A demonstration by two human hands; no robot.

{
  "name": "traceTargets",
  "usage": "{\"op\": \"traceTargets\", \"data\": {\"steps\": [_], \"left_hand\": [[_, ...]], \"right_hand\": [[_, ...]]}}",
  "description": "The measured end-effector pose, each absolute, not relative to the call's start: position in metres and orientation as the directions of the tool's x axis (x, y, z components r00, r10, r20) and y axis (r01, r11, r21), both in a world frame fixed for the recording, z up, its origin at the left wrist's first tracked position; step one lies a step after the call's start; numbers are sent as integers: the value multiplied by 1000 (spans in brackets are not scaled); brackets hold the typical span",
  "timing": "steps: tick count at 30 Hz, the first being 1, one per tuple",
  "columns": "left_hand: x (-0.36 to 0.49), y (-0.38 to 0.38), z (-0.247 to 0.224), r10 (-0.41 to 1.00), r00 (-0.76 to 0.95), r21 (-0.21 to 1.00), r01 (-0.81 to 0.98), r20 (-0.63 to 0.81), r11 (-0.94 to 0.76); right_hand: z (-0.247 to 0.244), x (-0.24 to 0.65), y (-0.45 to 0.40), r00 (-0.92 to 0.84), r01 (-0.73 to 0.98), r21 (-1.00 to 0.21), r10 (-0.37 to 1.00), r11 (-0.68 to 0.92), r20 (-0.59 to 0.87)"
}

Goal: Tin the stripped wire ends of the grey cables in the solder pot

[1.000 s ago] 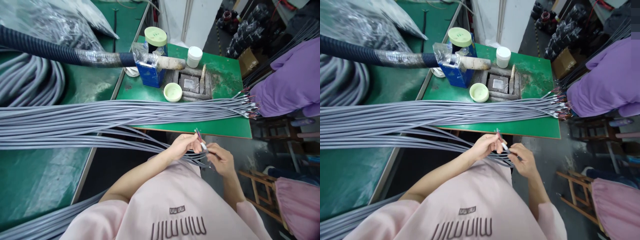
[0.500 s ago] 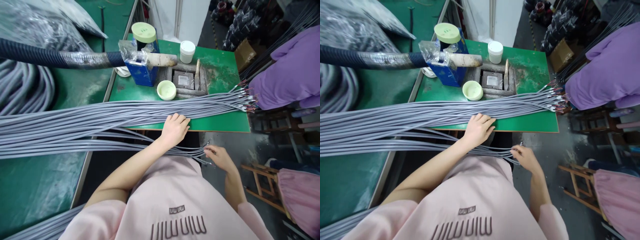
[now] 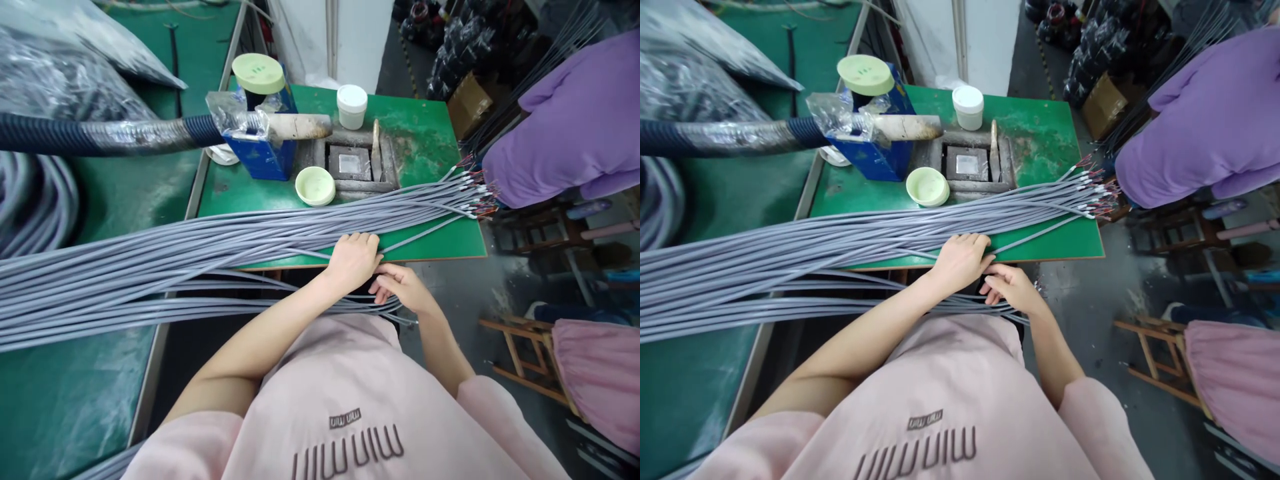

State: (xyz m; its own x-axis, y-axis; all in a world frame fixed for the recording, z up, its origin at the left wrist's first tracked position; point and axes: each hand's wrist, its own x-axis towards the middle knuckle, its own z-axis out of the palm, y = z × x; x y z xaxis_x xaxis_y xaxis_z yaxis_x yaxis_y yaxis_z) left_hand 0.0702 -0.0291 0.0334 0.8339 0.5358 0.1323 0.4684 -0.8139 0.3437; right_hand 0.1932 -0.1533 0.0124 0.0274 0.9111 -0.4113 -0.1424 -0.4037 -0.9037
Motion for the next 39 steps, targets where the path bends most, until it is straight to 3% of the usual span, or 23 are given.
{"op": "traceTargets", "data": {"steps": [4, 8, 11, 14, 15, 17, 21, 23, 26, 32, 39], "left_hand": [[63, -15, 48, 447, 889, 673, 274, 95, -687], [55, -5, 64, 352, 926, 845, 79, 134, -530], [52, -10, 61, 353, 935, 864, 147, 37, -481], [52, -18, 50, 429, 903, 872, 186, 30, -452], [52, -20, 46, 471, 881, 891, 175, 48, -418], [52, -23, 40, 547, 835, 947, 126, 59, -294], [53, -29, 39, 599, 801, 999, -14, -18, 48], [53, -35, 42, 589, 804, 974, -67, -76, 217], [53, -44, 45, 593, 795, 907, -147, -130, 395], [49, -47, 46, 721, 684, 857, -300, -113, 420], [46, -49, 46, 758, 647, 875, -320, -78, 363]], "right_hand": [[22, 207, -148, 126, -261, -912, 926, -315, -356], [41, 244, -144, 530, -394, -918, 825, 35, -196], [53, 269, -146, 807, -229, -928, 590, 293, -13], [59, 276, -155, 900, 61, -935, 387, 349, 203], [59, 274, -159, 889, 113, -942, 390, 317, 238], [59, 263, -169, 820, 127, -971, 529, 203, 217], [57, 231, -187, 529, 155, -980, 848, -124, -23], [58, 216, -192, 398, 206, -955, 910, -212, -116], [59, 201, -192, 264, 254, -942, 953, -219, -150], [61, 191, -182, 148, 295, -937, 978, -188, -149], [60, 184, -177, 142, 412, -902, 987, -128, -75]]}}
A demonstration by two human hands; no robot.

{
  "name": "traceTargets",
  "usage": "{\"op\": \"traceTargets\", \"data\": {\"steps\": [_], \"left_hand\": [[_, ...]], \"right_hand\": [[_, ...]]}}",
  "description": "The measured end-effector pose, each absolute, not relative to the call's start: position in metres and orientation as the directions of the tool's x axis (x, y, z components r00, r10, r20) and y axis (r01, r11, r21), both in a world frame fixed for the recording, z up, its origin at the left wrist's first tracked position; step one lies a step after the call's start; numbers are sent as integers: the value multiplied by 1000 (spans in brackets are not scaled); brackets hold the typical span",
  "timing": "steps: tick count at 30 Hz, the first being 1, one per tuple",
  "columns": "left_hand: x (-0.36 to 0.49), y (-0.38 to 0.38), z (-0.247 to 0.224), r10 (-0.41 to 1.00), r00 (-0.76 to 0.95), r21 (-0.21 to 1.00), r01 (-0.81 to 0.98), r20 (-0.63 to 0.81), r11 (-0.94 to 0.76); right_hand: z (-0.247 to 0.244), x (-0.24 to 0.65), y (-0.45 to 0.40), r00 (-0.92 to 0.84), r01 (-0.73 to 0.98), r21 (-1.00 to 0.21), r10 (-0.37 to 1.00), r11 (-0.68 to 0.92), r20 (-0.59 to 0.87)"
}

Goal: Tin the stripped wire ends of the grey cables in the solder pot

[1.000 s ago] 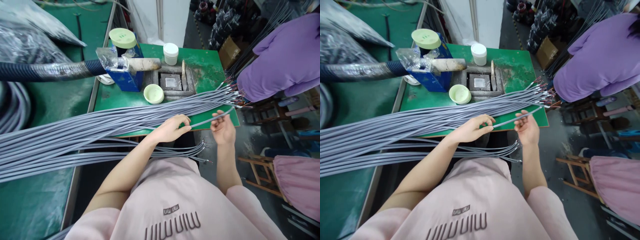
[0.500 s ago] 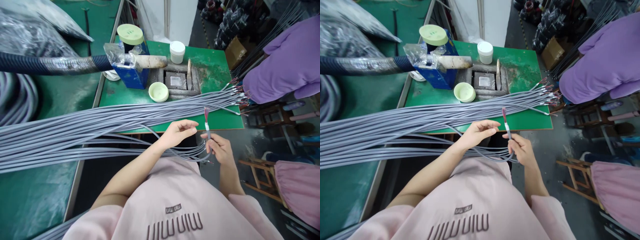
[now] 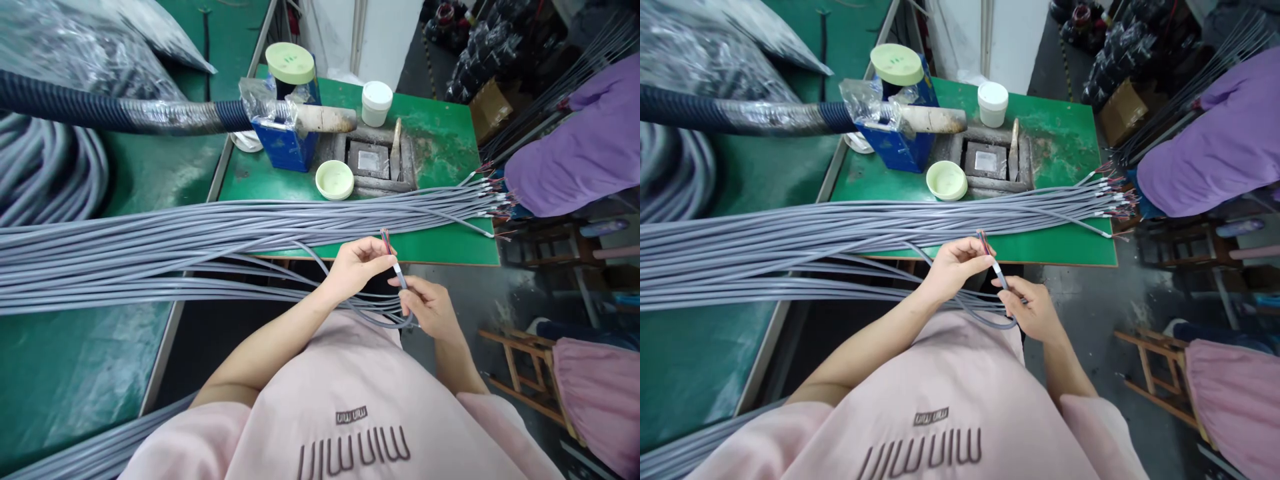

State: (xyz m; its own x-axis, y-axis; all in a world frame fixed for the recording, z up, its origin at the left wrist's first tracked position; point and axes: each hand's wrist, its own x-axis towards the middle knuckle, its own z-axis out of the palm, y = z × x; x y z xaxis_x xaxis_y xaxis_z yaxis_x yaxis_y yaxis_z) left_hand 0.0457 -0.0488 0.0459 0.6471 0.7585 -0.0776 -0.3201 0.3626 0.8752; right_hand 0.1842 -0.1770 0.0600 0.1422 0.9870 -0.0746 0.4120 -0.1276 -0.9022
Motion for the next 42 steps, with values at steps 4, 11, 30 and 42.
{"op": "traceTargets", "data": {"steps": [4, 11, 30, 42], "left_hand": [[45, -55, 43, 722, 691, 854, -346, -47, 387], [41, -55, 30, 728, 685, 795, -420, -39, 438], [41, -61, 38, 906, 381, 957, -278, 186, -79], [44, -54, 26, 869, 490, 850, -429, -65, 306]], "right_hand": [[59, 177, -173, 190, 502, -859, 982, -101, -4], [53, 172, -168, 214, 428, -901, 977, -72, 24], [44, 164, -168, 376, 480, -868, 924, -132, 67], [43, 169, -171, 313, 440, -891, 949, -111, 36]]}}
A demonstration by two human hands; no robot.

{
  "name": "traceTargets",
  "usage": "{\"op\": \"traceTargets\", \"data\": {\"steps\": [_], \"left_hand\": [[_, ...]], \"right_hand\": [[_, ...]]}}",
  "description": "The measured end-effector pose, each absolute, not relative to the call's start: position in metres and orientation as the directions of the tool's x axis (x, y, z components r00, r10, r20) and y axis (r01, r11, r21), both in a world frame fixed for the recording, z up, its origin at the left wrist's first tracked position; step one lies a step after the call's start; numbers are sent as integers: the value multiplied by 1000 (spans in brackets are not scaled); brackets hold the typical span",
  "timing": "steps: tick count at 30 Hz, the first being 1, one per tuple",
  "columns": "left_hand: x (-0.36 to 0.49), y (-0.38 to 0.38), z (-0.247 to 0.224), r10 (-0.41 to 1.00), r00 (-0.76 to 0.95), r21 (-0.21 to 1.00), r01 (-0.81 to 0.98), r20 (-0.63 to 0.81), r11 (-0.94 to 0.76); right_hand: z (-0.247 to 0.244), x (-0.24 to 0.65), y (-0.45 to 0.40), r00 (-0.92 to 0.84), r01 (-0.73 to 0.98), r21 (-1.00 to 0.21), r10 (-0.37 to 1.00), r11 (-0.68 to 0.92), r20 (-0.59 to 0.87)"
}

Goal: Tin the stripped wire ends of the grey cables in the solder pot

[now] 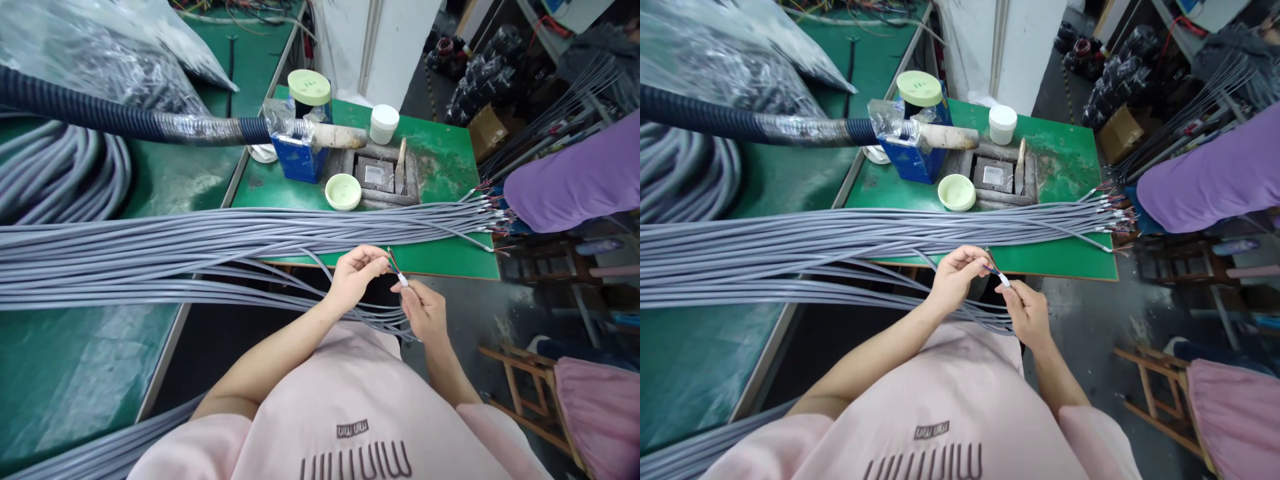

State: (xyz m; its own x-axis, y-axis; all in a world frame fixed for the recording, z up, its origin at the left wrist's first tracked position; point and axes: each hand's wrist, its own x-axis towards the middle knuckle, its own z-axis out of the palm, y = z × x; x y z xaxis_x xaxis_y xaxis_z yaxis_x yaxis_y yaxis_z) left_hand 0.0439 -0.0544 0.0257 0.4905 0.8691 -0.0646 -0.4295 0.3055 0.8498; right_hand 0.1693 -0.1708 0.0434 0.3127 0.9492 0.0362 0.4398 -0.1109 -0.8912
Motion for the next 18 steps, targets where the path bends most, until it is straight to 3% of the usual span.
{"op": "traceTargets", "data": {"steps": [7, 18], "left_hand": [[42, -48, 25, 763, 642, 767, -452, -75, 456], [44, -51, 25, 796, 600, 804, -436, -75, 404]], "right_hand": [[49, 167, -169, 262, 506, -859, 963, -78, 67], [49, 167, -170, 242, 519, -853, 967, -58, 82]]}}
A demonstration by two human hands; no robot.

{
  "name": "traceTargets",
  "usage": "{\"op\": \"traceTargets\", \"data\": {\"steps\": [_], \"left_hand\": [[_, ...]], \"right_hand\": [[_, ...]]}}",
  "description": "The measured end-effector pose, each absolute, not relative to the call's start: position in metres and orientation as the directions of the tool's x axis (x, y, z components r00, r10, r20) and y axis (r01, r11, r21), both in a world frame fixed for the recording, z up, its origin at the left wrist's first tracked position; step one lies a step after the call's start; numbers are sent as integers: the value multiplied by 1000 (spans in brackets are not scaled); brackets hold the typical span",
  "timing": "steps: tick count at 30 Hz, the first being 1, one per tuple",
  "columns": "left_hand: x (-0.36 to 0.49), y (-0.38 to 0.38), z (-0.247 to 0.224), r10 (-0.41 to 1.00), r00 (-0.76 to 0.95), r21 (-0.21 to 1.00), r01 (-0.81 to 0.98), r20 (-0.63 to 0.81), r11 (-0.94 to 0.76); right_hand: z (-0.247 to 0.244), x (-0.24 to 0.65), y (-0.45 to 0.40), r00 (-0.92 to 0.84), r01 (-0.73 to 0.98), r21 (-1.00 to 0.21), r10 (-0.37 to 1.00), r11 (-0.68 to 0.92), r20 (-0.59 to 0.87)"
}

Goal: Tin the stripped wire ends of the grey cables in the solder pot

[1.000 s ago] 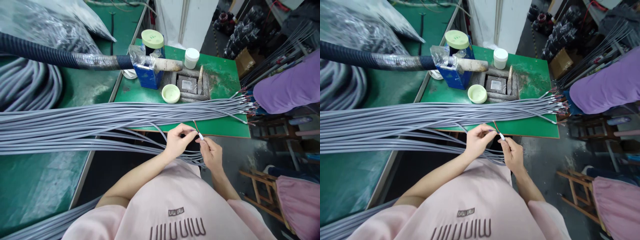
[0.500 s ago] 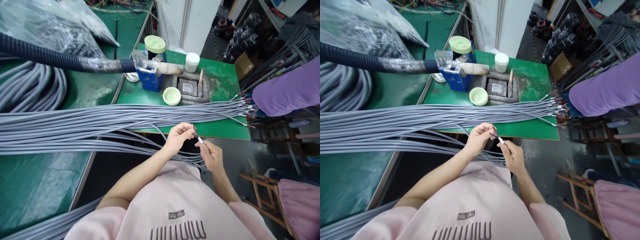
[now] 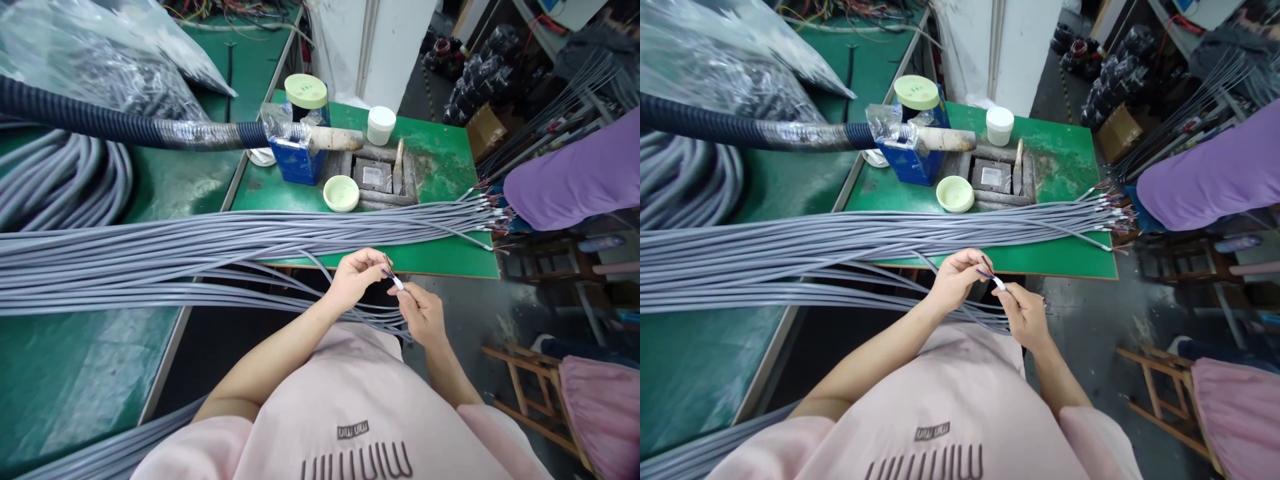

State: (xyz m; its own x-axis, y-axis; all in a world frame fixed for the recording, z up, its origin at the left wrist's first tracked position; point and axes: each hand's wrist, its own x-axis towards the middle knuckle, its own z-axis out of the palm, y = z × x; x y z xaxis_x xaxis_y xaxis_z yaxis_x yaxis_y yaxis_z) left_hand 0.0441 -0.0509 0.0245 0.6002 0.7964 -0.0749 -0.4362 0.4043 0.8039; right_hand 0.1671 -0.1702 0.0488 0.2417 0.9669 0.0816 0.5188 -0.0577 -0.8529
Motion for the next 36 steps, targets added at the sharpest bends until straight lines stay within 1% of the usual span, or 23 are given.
{"op": "traceTargets", "data": {"steps": [7, 11, 16, 21, 26, 31, 33, 36], "left_hand": [[42, -49, 30, 840, 542, 852, -426, -29, 304], [42, -51, 34, 863, 502, 857, -425, -46, 293], [45, -54, 31, 863, 494, 810, -461, -106, 363], [48, -60, 29, 830, 527, 801, -410, -183, 437], [52, -63, 32, 838, 523, 830, -389, -159, 400], [52, -64, 35, 845, 518, 844, -387, -135, 371], [53, -65, 34, 841, 520, 834, -391, -150, 390], [56, -68, 32, 811, 551, 784, -408, -197, 468]], "right_hand": [[51, 166, -169, 229, 552, -832, 969, -51, 92], [51, 165, -169, 252, 578, -813, 963, -72, 94], [48, 168, -169, 270, 571, -818, 957, -71, 105], [44, 173, -165, 315, 544, -838, 937, -50, 148], [47, 171, -158, 352, 575, -818, 912, -31, 213], [48, 171, -153, 344, 611, -792, 907, -19, 243], [47, 171, -152, 353, 609, -793, 903, -20, 247], [44, 171, -153, 380, 589, -808, 888, -17, 259]]}}
